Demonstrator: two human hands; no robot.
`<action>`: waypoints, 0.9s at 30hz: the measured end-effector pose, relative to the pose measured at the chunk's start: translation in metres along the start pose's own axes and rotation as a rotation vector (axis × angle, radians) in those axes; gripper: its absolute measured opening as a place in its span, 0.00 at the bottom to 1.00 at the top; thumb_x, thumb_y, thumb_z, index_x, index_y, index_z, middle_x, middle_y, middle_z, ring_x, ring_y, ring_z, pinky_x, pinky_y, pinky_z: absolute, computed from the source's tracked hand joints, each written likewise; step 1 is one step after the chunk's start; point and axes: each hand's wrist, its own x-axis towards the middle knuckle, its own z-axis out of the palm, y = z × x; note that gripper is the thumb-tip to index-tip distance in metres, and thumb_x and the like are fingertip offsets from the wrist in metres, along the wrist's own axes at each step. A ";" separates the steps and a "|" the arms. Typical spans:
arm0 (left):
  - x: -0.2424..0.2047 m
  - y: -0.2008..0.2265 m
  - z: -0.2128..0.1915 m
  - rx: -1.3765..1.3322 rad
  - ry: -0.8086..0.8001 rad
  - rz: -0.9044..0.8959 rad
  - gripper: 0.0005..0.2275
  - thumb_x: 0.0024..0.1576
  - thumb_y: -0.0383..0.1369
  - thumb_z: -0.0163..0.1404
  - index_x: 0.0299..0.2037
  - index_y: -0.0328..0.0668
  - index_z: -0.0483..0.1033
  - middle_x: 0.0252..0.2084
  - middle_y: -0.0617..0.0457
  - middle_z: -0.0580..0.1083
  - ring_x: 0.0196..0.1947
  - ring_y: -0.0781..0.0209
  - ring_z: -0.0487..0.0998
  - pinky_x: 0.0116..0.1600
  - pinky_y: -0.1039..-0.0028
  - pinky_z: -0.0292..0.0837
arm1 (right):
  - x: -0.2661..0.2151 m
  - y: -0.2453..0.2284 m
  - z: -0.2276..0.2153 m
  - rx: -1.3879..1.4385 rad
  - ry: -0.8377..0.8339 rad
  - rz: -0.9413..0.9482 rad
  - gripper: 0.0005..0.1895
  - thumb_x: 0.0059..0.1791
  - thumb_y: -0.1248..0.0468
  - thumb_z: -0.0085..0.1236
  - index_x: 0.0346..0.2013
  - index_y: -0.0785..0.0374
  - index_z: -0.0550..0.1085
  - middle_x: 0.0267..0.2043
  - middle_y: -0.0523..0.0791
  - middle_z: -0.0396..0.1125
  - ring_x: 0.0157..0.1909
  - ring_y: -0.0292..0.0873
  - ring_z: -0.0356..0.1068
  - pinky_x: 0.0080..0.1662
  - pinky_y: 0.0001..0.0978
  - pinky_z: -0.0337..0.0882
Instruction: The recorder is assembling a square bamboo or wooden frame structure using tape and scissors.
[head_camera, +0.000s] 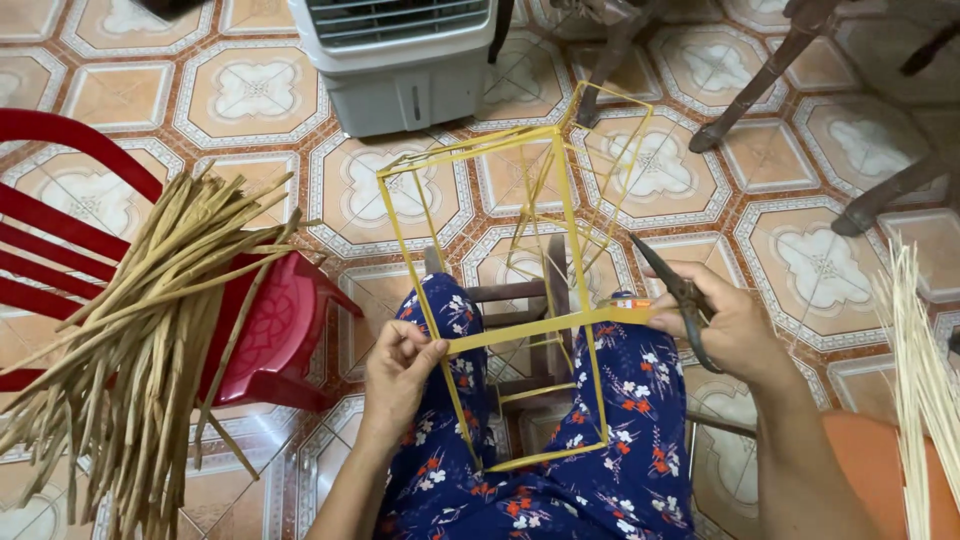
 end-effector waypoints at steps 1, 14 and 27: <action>0.000 0.000 0.000 0.004 0.000 0.000 0.09 0.59 0.21 0.55 0.40 0.39 0.65 0.35 0.50 0.79 0.35 0.67 0.80 0.41 0.80 0.75 | 0.002 0.006 0.002 0.004 0.001 0.000 0.29 0.42 0.67 0.69 0.58 0.64 0.72 0.36 0.42 0.77 0.37 0.33 0.72 0.41 0.26 0.71; -0.029 0.069 0.044 1.094 0.132 0.786 0.14 0.54 0.25 0.58 0.50 0.39 0.76 0.49 0.43 0.78 0.52 0.48 0.79 0.55 0.65 0.76 | 0.020 0.025 0.038 0.292 -0.015 -0.097 0.30 0.45 0.67 0.66 0.61 0.62 0.69 0.37 0.41 0.75 0.40 0.31 0.71 0.45 0.23 0.72; 0.030 0.004 0.155 1.540 -0.355 0.736 0.14 0.56 0.27 0.48 0.52 0.31 0.73 0.37 0.46 0.77 0.38 0.53 0.80 0.35 0.66 0.76 | 0.016 0.042 0.054 0.393 0.000 -0.042 0.25 0.48 0.68 0.61 0.60 0.63 0.70 0.33 0.42 0.73 0.35 0.34 0.72 0.41 0.25 0.73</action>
